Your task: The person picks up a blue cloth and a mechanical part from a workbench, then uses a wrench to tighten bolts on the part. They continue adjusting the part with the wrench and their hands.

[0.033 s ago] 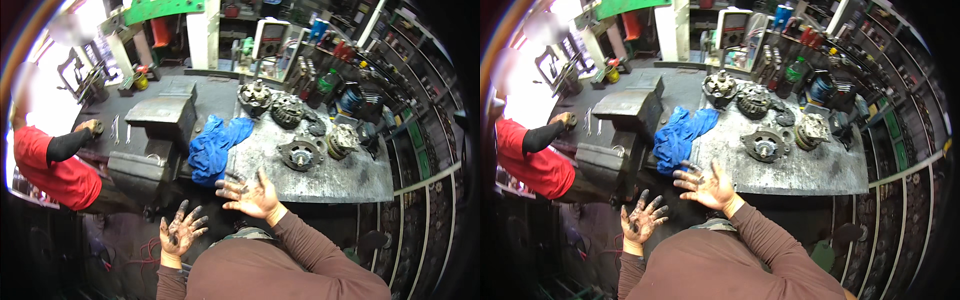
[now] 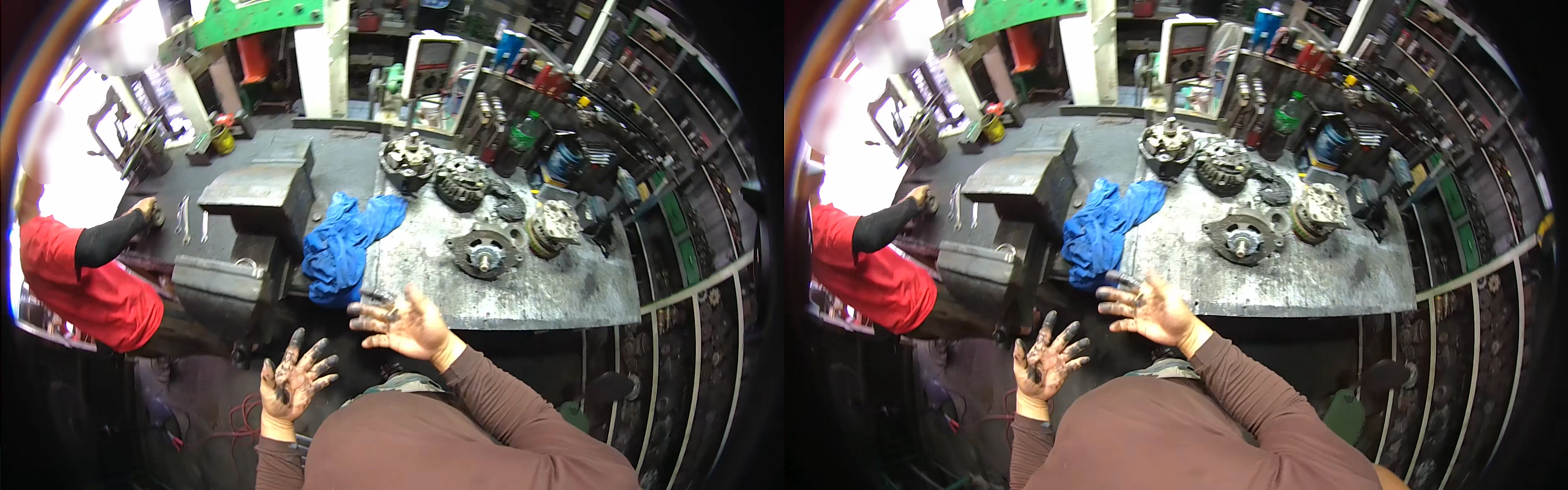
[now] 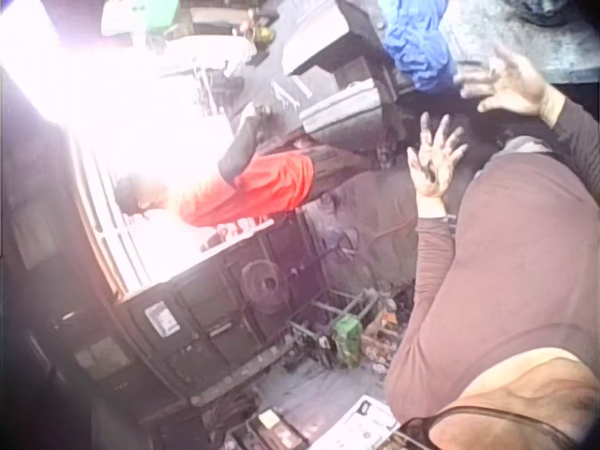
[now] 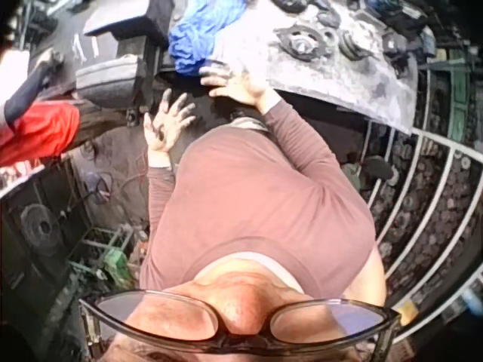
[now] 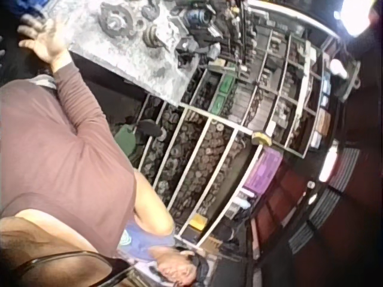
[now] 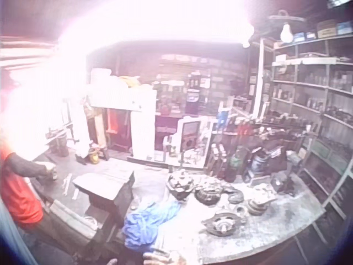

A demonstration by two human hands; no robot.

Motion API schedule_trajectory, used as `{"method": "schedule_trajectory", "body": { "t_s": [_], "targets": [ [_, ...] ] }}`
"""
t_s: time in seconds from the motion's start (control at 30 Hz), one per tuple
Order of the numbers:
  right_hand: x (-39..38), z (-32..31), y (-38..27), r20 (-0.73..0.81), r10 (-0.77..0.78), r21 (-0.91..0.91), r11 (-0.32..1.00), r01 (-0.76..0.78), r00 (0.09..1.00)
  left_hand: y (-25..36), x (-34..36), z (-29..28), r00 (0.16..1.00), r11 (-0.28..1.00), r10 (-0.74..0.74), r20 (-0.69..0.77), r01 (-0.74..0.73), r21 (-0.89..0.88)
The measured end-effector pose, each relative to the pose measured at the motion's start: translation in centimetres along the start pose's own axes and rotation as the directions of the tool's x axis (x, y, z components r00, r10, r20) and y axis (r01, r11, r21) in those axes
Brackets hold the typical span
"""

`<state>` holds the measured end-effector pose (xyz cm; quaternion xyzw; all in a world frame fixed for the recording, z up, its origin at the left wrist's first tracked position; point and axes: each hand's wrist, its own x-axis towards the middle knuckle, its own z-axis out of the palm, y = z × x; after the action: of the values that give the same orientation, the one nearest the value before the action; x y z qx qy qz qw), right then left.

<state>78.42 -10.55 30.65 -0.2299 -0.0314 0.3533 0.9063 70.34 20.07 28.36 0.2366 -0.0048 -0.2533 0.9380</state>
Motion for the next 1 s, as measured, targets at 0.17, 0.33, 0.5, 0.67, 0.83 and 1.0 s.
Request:
{"method": "schedule_trajectory", "body": {
  "t_s": [0.17,0.33,0.5,0.67,0.83,1.0],
  "targets": [
    [-2.1,0.3,0.2,-0.362,-0.052,-0.788,0.55,-0.276,0.931,-0.1,1.4,-1.2,0.91,0.696,-0.021,-0.415,0.312,0.647],
    [-6.6,0.1,-1.6,-0.484,-0.231,-0.738,0.626,-0.252,0.844,-3.3,0.9,-6.7,0.812,0.568,-0.016,-0.583,0.488,0.663],
    [-12.3,-1.1,-8.3,-0.451,-0.607,-0.867,0.471,-0.16,0.655,-5.9,0.0,-12.1,0.824,0.144,-0.013,-0.566,0.562,0.815],
    [-16.4,-2.8,-19.6,-0.404,-0.8,-0.851,0.507,0.139,0.445,-6.6,-0.6,-17.8,0.834,0.016,0.132,-0.536,0.539,0.842],
    [-18.4,-6.0,-29.8,-0.24,-0.921,-0.904,0.327,0.275,0.307,-11.2,-2.6,-20.6,0.4,0.643,0.296,-0.867,0.588,0.491],
    [-22.5,-10.5,-36.1,-0.256,-0.931,-0.933,0.308,0.187,0.258,-16.8,-3.7,-17.2,0.211,0.634,0.128,-0.969,0.734,0.244]
  ]
}}
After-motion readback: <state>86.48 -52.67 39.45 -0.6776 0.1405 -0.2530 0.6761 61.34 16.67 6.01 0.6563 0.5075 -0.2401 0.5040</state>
